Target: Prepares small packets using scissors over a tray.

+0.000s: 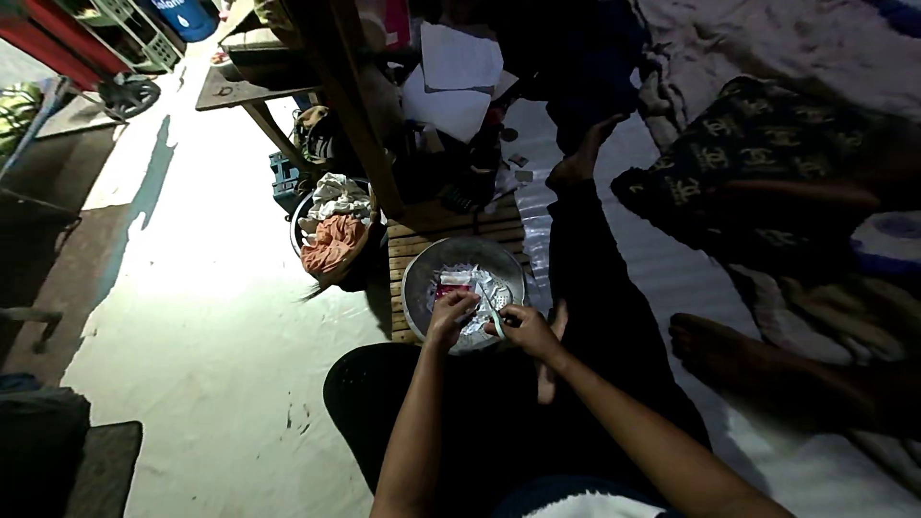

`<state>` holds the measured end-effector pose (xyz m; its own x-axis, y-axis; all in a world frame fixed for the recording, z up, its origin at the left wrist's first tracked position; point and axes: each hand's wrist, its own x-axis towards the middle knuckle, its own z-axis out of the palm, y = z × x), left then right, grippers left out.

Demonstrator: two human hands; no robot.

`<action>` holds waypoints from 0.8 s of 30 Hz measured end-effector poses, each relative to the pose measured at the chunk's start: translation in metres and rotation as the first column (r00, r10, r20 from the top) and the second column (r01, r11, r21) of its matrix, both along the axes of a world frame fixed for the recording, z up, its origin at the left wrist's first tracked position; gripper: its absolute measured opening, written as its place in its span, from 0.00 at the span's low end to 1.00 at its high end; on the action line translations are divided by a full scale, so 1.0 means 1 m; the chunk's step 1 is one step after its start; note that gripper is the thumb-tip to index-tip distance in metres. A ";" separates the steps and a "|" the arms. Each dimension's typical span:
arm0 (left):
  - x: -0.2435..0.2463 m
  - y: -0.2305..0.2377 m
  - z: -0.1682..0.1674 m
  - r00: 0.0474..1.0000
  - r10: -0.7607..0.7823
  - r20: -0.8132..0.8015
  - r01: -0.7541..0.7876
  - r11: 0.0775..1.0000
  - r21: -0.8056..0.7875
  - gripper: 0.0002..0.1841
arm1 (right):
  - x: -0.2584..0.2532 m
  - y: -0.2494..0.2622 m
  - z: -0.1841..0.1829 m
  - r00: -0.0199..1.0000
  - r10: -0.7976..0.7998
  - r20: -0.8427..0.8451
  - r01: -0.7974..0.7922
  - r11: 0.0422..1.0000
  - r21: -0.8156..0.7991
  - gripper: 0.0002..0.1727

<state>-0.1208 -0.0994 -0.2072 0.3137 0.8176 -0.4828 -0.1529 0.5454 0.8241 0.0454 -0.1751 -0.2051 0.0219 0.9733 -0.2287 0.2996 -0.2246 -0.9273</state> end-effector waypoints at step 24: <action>-0.003 -0.005 -0.009 0.982 -0.117 0.146 0.116 0.993 0.018 0.09 | -0.006 -0.001 0.003 0.993 0.075 -0.097 -0.089 0.984 -0.157 0.19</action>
